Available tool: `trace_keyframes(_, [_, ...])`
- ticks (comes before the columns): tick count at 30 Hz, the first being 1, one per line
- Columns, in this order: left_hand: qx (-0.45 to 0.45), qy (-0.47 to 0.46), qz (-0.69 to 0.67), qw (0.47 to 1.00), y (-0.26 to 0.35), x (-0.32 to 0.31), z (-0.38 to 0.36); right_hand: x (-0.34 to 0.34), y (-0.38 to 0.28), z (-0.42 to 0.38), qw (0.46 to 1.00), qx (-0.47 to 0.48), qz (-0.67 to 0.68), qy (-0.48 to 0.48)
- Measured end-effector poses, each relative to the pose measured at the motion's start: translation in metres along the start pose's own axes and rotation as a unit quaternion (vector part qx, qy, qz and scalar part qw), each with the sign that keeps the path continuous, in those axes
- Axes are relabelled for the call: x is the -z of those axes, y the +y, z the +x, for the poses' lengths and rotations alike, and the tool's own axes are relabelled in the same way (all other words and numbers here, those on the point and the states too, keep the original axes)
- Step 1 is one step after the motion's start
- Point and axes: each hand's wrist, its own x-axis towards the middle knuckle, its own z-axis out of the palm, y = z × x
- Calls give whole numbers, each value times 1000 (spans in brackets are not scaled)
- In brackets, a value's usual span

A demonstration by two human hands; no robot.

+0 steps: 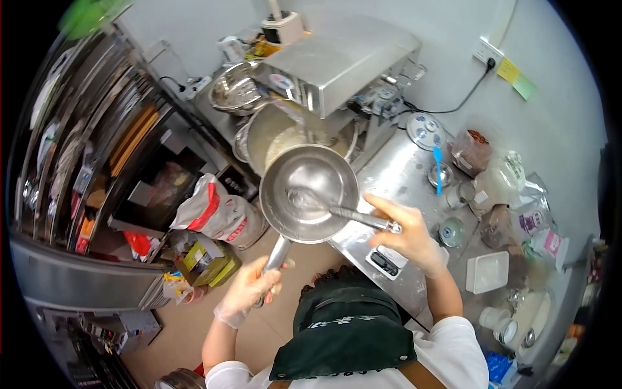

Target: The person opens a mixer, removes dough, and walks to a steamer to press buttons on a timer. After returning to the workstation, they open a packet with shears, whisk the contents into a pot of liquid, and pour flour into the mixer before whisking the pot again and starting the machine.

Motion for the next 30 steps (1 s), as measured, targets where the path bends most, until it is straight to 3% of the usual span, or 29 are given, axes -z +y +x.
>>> trace_keyframes(2, [41,-49,16,998,1,-19,11,35,8,-39,993,-108,37,-18])
trace_keyframes(5, [84,-136,26,987,-3,-57,50,63,45,-106,947,-247,146,143])
trace_keyframes(8, [63,-173,38,982,-34,-97,121,84,68,-164,897,-300,187,266])
trace_keyframes(12, [51,-174,61,981,-93,-150,232,94,81,-203,837,-390,141,358])
trace_keyframes(15, [28,-170,57,983,-128,-178,295,107,84,-212,819,-411,124,381])
trace_keyframes(17, [39,-171,12,984,-144,-190,321,126,101,-217,838,-382,104,375])
trace_keyframes(20, [47,-188,-21,981,-151,-204,346,156,116,-188,854,-351,80,376])
trace_keyframes(24, [60,-215,-4,975,-150,-211,364,190,127,-63,921,-235,-18,312])
trace_keyframes(27, [-51,-126,191,972,-153,-186,348,212,149,54,931,-181,20,317])
trace_keyframes(30, [-32,-25,225,973,-172,-125,288,242,236,153,936,-168,60,304])
